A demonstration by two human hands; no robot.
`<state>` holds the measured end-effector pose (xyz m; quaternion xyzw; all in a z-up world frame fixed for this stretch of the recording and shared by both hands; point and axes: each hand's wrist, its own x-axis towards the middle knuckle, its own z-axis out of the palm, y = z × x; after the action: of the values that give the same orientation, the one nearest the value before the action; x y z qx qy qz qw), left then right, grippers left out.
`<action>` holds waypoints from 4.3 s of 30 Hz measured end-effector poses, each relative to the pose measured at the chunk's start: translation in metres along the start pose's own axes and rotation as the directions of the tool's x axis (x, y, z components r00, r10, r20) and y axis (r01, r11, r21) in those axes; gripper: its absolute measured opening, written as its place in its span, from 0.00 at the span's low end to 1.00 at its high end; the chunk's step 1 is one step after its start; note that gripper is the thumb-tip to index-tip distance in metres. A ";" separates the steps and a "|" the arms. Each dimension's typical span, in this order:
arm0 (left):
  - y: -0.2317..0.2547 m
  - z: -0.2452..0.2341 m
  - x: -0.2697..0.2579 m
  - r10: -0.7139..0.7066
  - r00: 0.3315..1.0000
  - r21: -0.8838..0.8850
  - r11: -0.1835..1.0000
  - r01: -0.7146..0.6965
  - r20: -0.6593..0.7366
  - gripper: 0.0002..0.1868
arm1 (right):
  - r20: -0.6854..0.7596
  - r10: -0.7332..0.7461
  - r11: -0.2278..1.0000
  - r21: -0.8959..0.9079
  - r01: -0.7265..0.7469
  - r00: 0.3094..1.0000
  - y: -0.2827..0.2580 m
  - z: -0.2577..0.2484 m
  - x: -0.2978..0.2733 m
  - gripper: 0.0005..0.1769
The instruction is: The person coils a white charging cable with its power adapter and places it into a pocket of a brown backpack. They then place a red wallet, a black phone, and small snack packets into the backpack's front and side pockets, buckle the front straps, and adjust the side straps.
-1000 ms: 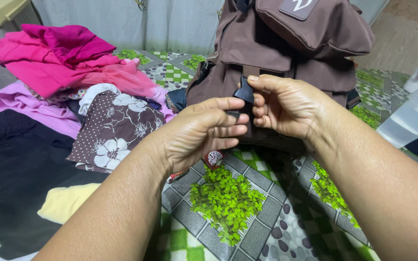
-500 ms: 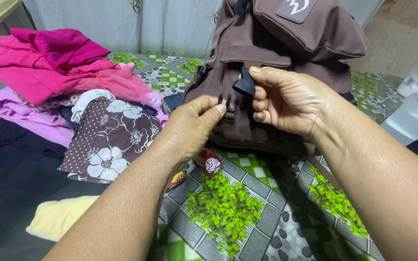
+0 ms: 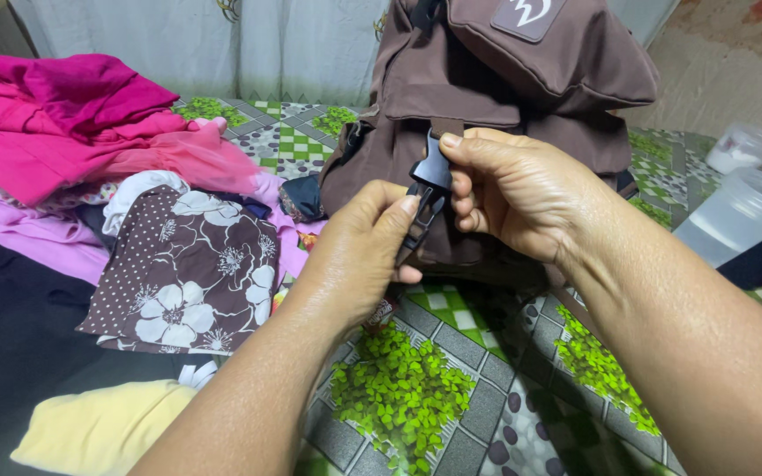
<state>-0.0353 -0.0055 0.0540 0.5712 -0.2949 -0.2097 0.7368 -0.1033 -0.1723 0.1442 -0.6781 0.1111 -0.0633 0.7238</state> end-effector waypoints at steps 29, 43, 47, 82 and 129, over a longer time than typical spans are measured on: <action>0.026 0.016 0.003 -0.388 0.903 -0.852 0.521 0.051 -0.183 0.28 | -0.150 -0.053 0.998 -0.042 0.047 0.987 0.024 0.026 -0.013 0.11; 0.051 0.024 0.012 -0.415 0.900 -0.852 0.512 0.106 -0.137 0.48 | -0.150 -0.039 0.997 -0.073 0.028 0.988 0.025 0.030 -0.021 0.10; 0.046 0.026 0.013 -0.429 0.890 -0.835 0.538 0.117 -0.151 0.49 | -0.179 -0.045 0.996 -0.078 0.031 0.983 0.029 0.032 -0.026 0.10; 0.005 0.019 0.037 -0.112 0.992 -0.041 0.993 0.110 -0.053 0.13 | -0.307 -0.263 0.835 -0.547 0.057 0.915 0.002 0.007 -0.045 0.13; -0.033 0.016 0.018 0.288 0.918 0.525 0.844 -0.109 -0.272 0.16 | -0.330 -0.703 0.302 -0.940 -0.157 0.630 0.049 -0.046 -0.050 0.42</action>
<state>-0.0321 -0.0369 0.0285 0.7353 -0.2656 0.0541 0.6211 -0.1657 -0.2014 0.0961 -0.8822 0.2620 -0.3831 0.0795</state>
